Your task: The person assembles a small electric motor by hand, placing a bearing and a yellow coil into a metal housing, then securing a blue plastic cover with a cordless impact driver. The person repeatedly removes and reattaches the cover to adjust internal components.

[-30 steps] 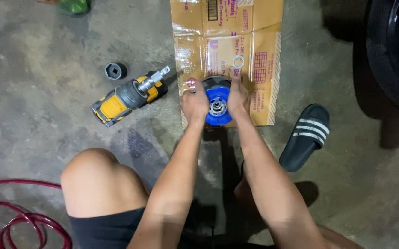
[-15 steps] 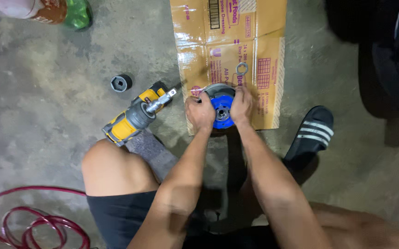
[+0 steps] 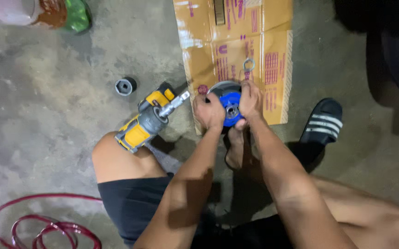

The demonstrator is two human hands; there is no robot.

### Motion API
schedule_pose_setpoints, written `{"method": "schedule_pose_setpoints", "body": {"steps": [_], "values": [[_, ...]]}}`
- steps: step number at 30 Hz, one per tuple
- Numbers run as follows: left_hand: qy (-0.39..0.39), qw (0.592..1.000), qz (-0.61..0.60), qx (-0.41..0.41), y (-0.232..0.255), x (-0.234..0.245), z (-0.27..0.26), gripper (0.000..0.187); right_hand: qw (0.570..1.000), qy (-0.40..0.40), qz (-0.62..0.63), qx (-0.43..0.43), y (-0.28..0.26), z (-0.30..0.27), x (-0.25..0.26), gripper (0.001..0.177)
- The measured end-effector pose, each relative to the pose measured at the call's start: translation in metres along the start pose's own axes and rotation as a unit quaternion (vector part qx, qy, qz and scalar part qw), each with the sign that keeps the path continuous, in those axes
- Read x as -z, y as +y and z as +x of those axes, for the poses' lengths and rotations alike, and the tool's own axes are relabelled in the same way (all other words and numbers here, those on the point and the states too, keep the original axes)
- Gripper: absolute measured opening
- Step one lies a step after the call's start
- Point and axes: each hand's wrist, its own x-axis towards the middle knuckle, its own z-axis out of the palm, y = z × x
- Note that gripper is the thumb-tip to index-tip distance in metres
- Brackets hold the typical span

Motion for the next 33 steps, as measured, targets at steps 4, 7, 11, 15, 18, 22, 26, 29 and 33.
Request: {"method": "schedule_pose_setpoints", "body": {"steps": [4,7,11,15,18,22,26,29,33], "values": [[-0.064,0.994,0.044,-0.082,0.009,0.015,-0.002,0.05,1.0,-0.004,-0.011,-0.003,0.006,-0.008,0.0,0.039],[-0.089,0.969,0.064,-0.22,0.019,0.027,0.004,0.052,0.997,0.006,-0.061,0.056,0.013,-0.003,-0.004,0.038],[-0.145,0.931,0.128,-0.31,0.024,0.029,0.016,0.057,0.998,0.016,-0.055,0.035,0.022,0.004,-0.011,0.039],[-0.253,0.918,0.188,-0.238,0.032,0.024,0.025,0.057,0.998,0.005,-0.056,-0.012,0.017,-0.008,-0.008,0.04],[-0.282,0.924,0.201,-0.161,0.052,0.022,0.025,0.065,0.998,-0.005,-0.056,-0.03,0.008,-0.004,-0.003,0.041],[-0.323,0.912,0.224,-0.115,0.07,0.024,0.028,0.077,0.999,0.01,-0.029,0.023,0.016,-0.001,-0.008,0.041],[-0.303,0.917,0.215,-0.145,0.069,0.022,0.03,0.068,0.998,-0.01,-0.025,-0.052,0.038,0.0,-0.016,0.045],[-0.322,0.908,0.226,-0.143,0.067,0.017,0.036,0.065,1.0,0.019,-0.021,-0.007,0.062,0.005,-0.022,0.047],[-0.343,0.891,0.239,-0.179,0.072,0.02,0.038,0.07,0.996,-0.025,0.014,-0.083,0.063,0.002,-0.024,0.044]]}}
